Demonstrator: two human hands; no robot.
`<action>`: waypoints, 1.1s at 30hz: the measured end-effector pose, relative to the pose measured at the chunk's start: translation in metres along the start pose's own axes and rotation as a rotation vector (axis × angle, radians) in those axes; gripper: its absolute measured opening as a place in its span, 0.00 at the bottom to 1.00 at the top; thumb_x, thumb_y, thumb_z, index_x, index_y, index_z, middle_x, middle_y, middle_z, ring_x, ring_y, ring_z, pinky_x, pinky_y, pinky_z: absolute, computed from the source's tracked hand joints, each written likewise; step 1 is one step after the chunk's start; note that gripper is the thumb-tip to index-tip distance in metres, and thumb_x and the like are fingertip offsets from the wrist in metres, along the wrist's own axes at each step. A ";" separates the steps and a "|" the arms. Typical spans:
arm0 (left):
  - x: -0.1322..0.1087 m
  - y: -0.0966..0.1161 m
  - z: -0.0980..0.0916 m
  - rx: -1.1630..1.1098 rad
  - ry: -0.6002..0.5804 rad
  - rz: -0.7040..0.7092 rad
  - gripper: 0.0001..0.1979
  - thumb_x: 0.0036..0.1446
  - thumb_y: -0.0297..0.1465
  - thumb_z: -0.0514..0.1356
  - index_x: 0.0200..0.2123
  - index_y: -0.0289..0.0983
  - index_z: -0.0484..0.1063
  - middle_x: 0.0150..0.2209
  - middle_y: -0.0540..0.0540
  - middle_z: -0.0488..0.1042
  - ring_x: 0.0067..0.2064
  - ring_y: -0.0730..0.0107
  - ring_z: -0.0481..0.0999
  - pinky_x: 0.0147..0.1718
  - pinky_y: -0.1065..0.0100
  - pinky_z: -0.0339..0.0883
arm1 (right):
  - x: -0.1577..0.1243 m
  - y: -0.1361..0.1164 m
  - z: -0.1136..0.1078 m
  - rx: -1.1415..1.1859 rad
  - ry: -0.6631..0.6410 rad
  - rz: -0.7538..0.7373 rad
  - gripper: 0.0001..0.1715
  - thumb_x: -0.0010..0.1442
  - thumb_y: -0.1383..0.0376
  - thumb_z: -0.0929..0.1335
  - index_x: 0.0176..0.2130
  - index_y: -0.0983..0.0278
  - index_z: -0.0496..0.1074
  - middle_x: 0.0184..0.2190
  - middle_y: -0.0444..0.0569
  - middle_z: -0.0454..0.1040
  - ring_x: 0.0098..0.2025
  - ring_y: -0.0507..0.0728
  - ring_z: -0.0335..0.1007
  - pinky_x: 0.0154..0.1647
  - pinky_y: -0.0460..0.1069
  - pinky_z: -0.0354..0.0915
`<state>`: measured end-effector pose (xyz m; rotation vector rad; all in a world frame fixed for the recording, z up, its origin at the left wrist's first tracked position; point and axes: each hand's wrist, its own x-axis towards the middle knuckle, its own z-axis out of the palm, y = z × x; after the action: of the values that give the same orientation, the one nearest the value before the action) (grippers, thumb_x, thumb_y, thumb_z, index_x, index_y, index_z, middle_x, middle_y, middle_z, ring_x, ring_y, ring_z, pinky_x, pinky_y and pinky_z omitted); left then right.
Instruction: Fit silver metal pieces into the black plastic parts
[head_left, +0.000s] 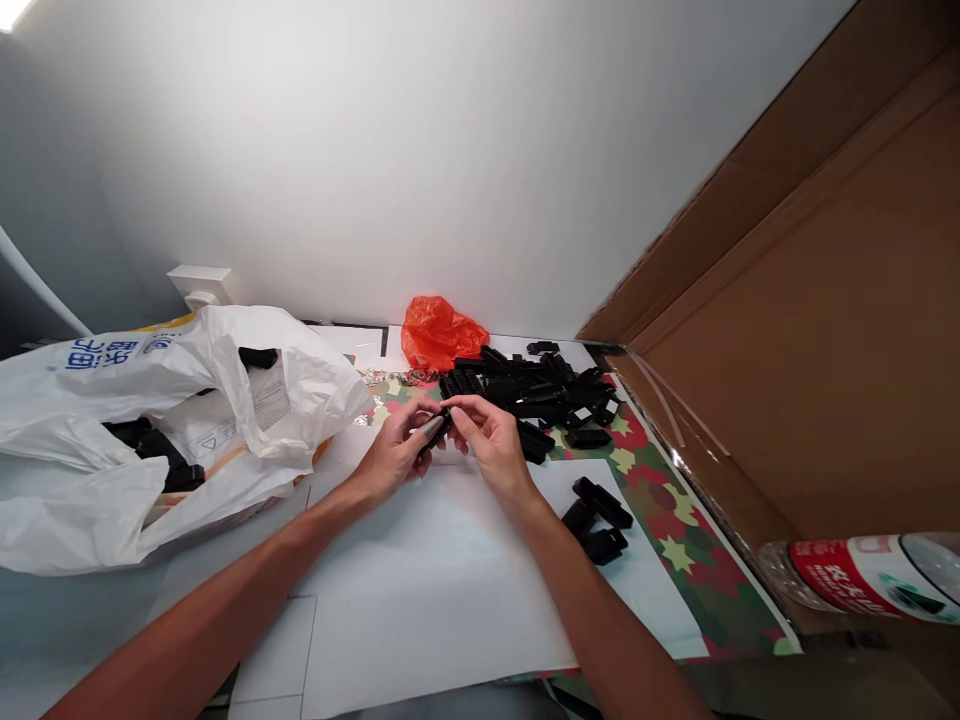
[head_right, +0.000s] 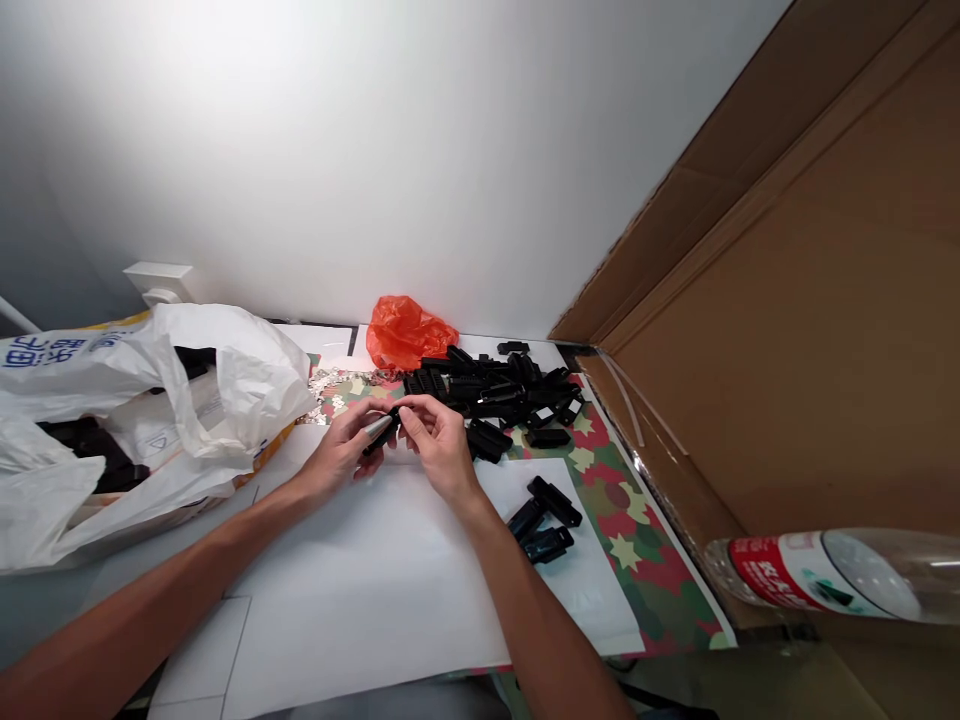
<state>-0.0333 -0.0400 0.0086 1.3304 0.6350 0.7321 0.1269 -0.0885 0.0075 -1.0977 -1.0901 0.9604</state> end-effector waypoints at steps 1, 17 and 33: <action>0.000 0.000 0.000 -0.011 -0.004 0.003 0.19 0.64 0.49 0.62 0.46 0.40 0.69 0.31 0.53 0.72 0.17 0.82 0.64 0.14 0.76 0.50 | -0.001 0.000 0.001 0.002 -0.012 -0.005 0.22 0.62 0.48 0.73 0.43 0.64 0.79 0.24 0.44 0.73 0.24 0.51 0.65 0.25 0.47 0.61; 0.001 -0.001 0.002 0.022 0.075 0.050 0.17 0.62 0.45 0.65 0.37 0.38 0.68 0.28 0.55 0.68 0.19 0.82 0.58 0.18 0.74 0.51 | -0.005 0.003 0.005 0.028 -0.069 0.000 0.21 0.66 0.48 0.71 0.44 0.63 0.78 0.26 0.43 0.72 0.25 0.51 0.64 0.25 0.46 0.60; 0.003 -0.003 -0.001 0.165 0.159 0.139 0.12 0.51 0.30 0.65 0.29 0.38 0.62 0.27 0.54 0.67 0.30 0.75 0.67 0.30 0.73 0.60 | -0.011 0.002 0.014 -0.036 -0.064 -0.016 0.22 0.66 0.46 0.71 0.45 0.62 0.76 0.27 0.44 0.73 0.26 0.52 0.66 0.26 0.47 0.61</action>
<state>-0.0319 -0.0371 0.0051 1.4886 0.7483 0.9208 0.1113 -0.0959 0.0051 -1.0923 -1.1709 0.9717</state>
